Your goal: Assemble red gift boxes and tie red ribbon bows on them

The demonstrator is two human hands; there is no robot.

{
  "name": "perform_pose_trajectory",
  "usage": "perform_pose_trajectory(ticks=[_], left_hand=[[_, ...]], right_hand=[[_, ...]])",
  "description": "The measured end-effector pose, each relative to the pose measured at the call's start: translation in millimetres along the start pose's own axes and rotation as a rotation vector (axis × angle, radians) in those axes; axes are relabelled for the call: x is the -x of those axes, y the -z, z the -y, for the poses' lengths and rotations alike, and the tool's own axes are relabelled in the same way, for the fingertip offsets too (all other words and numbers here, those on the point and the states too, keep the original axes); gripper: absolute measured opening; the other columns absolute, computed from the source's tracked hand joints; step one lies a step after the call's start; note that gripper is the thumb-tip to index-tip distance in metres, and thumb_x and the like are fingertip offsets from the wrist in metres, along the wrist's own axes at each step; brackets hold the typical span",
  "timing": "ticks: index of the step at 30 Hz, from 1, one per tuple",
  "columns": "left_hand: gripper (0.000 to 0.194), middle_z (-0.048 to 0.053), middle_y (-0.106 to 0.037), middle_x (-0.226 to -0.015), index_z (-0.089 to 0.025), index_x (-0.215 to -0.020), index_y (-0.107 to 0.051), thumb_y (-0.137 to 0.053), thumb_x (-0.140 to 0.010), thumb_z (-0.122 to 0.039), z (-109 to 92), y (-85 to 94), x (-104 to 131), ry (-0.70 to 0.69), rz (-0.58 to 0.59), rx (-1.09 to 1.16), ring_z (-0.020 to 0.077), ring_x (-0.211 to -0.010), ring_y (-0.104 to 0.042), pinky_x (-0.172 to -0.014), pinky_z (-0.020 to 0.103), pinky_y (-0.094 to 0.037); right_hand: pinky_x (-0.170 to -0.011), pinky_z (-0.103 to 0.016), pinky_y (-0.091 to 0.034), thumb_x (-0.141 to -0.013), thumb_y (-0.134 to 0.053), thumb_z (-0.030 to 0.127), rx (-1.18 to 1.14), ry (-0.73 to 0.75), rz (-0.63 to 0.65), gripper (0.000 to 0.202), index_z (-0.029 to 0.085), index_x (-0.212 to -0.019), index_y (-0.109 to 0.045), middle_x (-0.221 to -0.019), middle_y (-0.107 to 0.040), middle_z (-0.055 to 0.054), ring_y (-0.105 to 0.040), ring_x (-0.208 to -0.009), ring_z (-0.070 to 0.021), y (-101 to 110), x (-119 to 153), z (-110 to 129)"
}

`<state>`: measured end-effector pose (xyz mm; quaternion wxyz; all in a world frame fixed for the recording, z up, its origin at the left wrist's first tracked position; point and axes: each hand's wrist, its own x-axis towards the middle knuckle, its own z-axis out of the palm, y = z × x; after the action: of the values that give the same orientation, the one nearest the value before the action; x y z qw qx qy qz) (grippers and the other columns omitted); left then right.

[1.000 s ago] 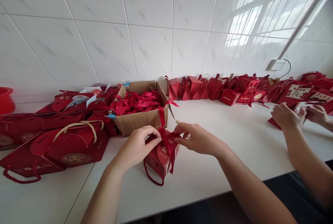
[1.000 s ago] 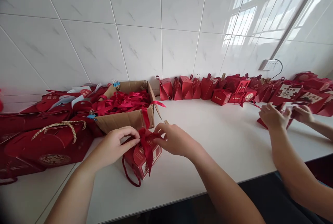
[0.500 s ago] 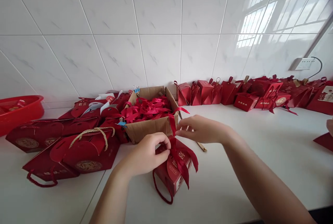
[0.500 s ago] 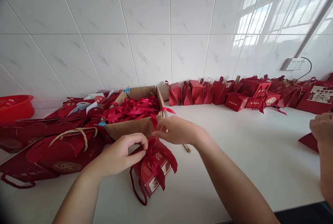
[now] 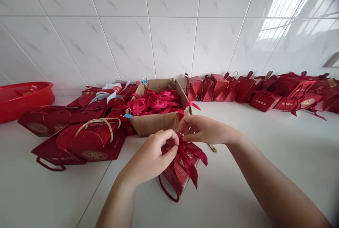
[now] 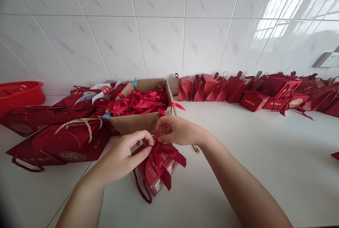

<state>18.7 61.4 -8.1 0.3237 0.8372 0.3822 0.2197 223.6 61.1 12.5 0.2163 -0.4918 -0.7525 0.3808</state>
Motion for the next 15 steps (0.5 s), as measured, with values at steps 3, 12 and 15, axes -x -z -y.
perform_pose_trajectory(ticks=[3, 12, 15], left_hand=[[0.008, -0.005, -0.056, -0.076, -0.023, -0.081, -0.052, -0.046, -0.087, -0.023, 0, -1.6, 1, 0.028, 0.002, 0.038, 0.0111, -0.066, -0.050, -0.062, 0.022, -0.041], [0.009, -0.003, -0.060, -0.078, -0.023, -0.083, -0.054, -0.046, -0.087, -0.023, -1, -2.1, 3, 0.007, -0.035, 0.027, 0.0120, -0.066, -0.054, -0.060, 0.023, -0.043], [0.011, -0.003, -0.062, -0.078, -0.023, -0.083, -0.056, -0.046, -0.087, -0.023, 0, -2.1, 3, -0.003, -0.051, 0.028, 0.0122, -0.066, -0.054, -0.059, 0.023, -0.043]], right_hand=[[-0.054, -0.021, -0.042, -0.080, -0.051, 0.014, 0.032, 0.080, 0.036, 0.013, 0.019, -0.086, -0.061, -0.077, -0.061, 0.001, -0.053, -0.063, -0.0091, 1, 4, 2], [-0.047, -0.019, -0.038, -0.083, -0.053, 0.020, 0.116, 0.031, 0.018, 0.013, 0.021, -0.093, -0.062, -0.081, -0.063, 0.001, -0.048, -0.053, -0.0062, -5, 9, 6], [-0.051, -0.021, -0.041, -0.081, -0.054, 0.016, 0.108, 0.020, 0.005, 0.018, 0.021, -0.093, -0.065, -0.080, -0.064, 0.001, -0.052, -0.056, -0.0074, -5, 7, 7]])
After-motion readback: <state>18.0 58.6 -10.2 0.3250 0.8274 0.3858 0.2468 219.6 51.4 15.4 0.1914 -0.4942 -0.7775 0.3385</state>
